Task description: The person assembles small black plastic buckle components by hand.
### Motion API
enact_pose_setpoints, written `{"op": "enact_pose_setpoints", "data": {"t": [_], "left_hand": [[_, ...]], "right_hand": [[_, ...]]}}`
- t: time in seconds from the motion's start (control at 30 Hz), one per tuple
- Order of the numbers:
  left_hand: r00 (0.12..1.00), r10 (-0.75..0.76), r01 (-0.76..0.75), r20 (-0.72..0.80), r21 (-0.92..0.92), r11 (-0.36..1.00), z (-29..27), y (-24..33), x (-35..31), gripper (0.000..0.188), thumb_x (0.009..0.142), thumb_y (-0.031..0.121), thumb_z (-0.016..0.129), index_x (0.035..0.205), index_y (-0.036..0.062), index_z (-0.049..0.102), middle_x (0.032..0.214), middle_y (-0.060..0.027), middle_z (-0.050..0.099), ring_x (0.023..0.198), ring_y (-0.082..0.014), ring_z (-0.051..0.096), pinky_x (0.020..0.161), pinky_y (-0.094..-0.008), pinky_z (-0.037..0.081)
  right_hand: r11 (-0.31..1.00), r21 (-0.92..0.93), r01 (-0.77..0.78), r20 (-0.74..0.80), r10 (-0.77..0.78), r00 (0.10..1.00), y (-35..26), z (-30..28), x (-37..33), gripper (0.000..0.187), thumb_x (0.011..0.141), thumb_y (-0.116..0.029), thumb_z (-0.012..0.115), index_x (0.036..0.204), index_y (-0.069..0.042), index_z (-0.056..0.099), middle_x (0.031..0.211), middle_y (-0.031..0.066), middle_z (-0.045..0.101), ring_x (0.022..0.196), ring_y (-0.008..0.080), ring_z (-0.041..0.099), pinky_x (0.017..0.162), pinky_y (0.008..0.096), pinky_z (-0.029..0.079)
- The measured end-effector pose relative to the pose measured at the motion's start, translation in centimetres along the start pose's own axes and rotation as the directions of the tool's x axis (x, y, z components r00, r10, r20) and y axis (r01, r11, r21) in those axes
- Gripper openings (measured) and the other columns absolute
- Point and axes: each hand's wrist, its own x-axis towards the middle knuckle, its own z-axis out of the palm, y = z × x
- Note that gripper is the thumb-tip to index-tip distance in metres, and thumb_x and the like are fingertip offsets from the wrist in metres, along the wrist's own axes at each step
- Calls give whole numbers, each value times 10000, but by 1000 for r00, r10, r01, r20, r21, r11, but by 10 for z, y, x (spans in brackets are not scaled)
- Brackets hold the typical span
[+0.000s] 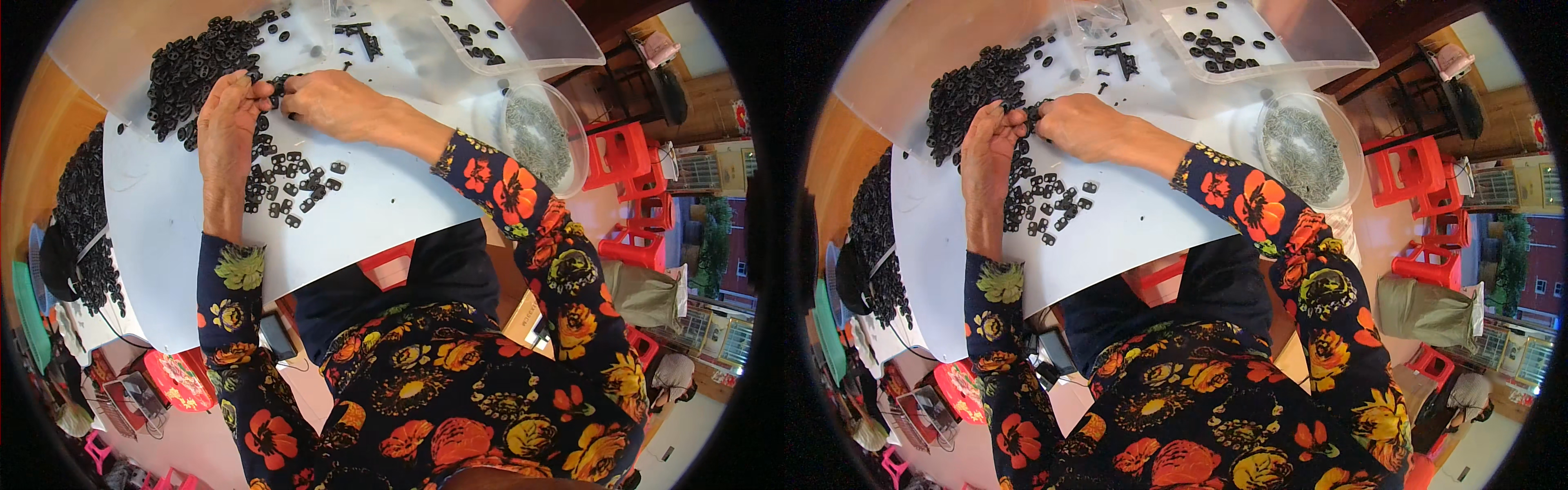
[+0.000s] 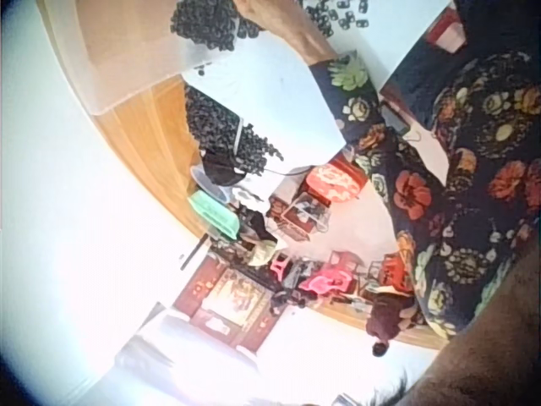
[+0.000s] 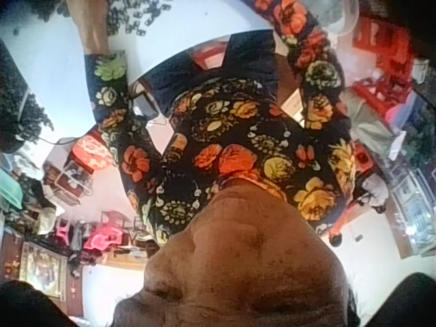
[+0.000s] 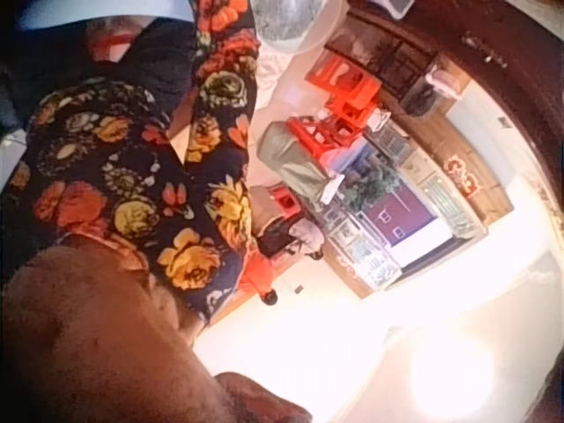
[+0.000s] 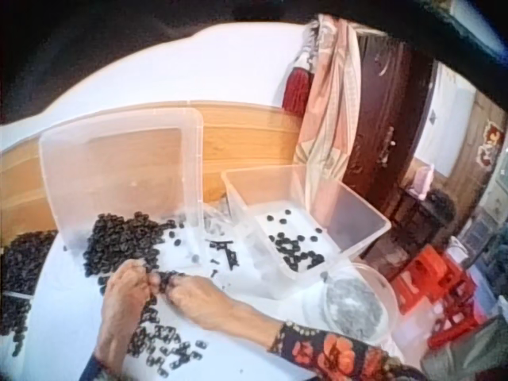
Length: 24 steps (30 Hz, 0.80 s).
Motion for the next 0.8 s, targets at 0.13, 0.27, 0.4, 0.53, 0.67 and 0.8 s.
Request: {"op": "enact_pose_setpoints", "data": {"t": [0.13,0.27,0.4,0.53,0.67,0.8], "left_hand": [[1000,6,-7,19,24,1000,-4,-4,2,161,898,68,545,1027,-29,563,851,-109,621,786,-173,576,745,-294,452],[997,-53,51,46,53,997,-6,-7,4,148,894,57,541,1006,-33,577,844,-98,619,782,-171,575,744,-296,452],[977,-169,164,130,45,985,0,-10,1,144,898,62,524,997,-27,579,839,-99,620,781,-175,570,749,-302,455],[946,-276,293,172,-80,953,3,-16,-4,138,917,111,502,923,-6,574,812,-94,611,769,-175,557,744,-314,454],[928,-312,337,204,-103,936,4,-23,-9,154,925,137,505,900,7,584,790,-72,592,755,-165,547,734,-310,449],[919,-331,348,212,-44,937,7,-28,-12,172,925,150,513,918,1,600,785,-58,585,760,-160,545,732,-306,448]], "right_hand": [[995,-97,-8,103,18,995,-7,-12,9,70,747,-38,566,753,-3,626,845,166,617,778,322,615,659,411,498],[981,-50,-186,247,193,950,-12,-22,8,71,734,-49,574,717,5,617,682,169,604,702,340,611,640,413,493],[950,136,-282,239,245,940,-8,-26,-10,98,741,-98,611,756,-7,646,682,158,616,648,360,601,592,407,482],[915,213,-343,115,325,939,-4,-30,-28,108,762,-112,635,818,-24,666,689,124,631,645,270,621,580,350,479],[795,547,-262,-147,399,905,-7,-37,-35,119,808,-78,628,910,-26,658,743,54,645,671,112,594,629,254,488],[656,750,-90,-195,349,917,-8,-28,-36,137,841,-32,589,968,-2,632,789,14,643,699,74,582,663,227,501]]}}
